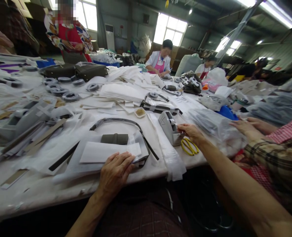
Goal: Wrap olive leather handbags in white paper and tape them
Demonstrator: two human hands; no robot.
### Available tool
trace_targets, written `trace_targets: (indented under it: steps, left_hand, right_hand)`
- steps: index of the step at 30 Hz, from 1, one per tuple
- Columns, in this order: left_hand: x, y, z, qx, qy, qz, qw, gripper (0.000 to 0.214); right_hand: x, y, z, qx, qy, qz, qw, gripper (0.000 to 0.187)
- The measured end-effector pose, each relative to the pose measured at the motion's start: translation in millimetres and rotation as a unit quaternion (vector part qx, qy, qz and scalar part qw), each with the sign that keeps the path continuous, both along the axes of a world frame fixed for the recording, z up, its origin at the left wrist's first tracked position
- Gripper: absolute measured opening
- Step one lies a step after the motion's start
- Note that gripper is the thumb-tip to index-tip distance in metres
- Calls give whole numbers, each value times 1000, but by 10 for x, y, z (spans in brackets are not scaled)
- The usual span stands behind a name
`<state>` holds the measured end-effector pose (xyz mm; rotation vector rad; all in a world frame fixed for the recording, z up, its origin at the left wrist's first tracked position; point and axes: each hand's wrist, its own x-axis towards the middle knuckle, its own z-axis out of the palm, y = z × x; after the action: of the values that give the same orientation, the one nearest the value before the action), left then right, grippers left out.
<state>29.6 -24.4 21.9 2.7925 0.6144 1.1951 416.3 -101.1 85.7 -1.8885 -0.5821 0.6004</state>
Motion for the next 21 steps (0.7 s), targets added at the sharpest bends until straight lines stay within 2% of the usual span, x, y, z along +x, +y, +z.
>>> trace_targets:
  steps: [3, 6, 11, 14, 16, 18, 19, 21]
  left_hand:
    - [-1, 2, -1, -2, -1, -3, 1000, 23]
    - [-5, 5, -6, -6, 1, -6, 1000, 24]
    - [-12, 14, -19, -17, 1, -13, 1000, 22]
    - [-17, 7, -23, -32, -1, -14, 999, 22]
    - [-21, -7, -16, -48, -2, -16, 999, 21]
    - [-23, -20, -3, -64, -3, -18, 998, 20]
    - [-22, -25, 3, -70, -2, -19, 997, 20]
    - [-19, -31, 10, -81, 1, -19, 997, 21]
  right_hand:
    - [-76, -128, 89, 42, -12, -17, 999, 20]
    - [-147, -329, 51, 64, -14, -36, 997, 22]
    - [-209, -639, -287, -1, -10, -78, 997, 23]
    - [-265, -737, -310, -40, -25, -70, 996, 24]
    - [-378, -696, -163, -50, -42, -9, 998, 25]
    - [-574, -524, 77, -61, -61, 117, 989, 25]
    - [-699, -390, 211, -74, -68, 196, 976, 24]
    - [-989, -51, 461, -118, -75, 337, 931, 22]
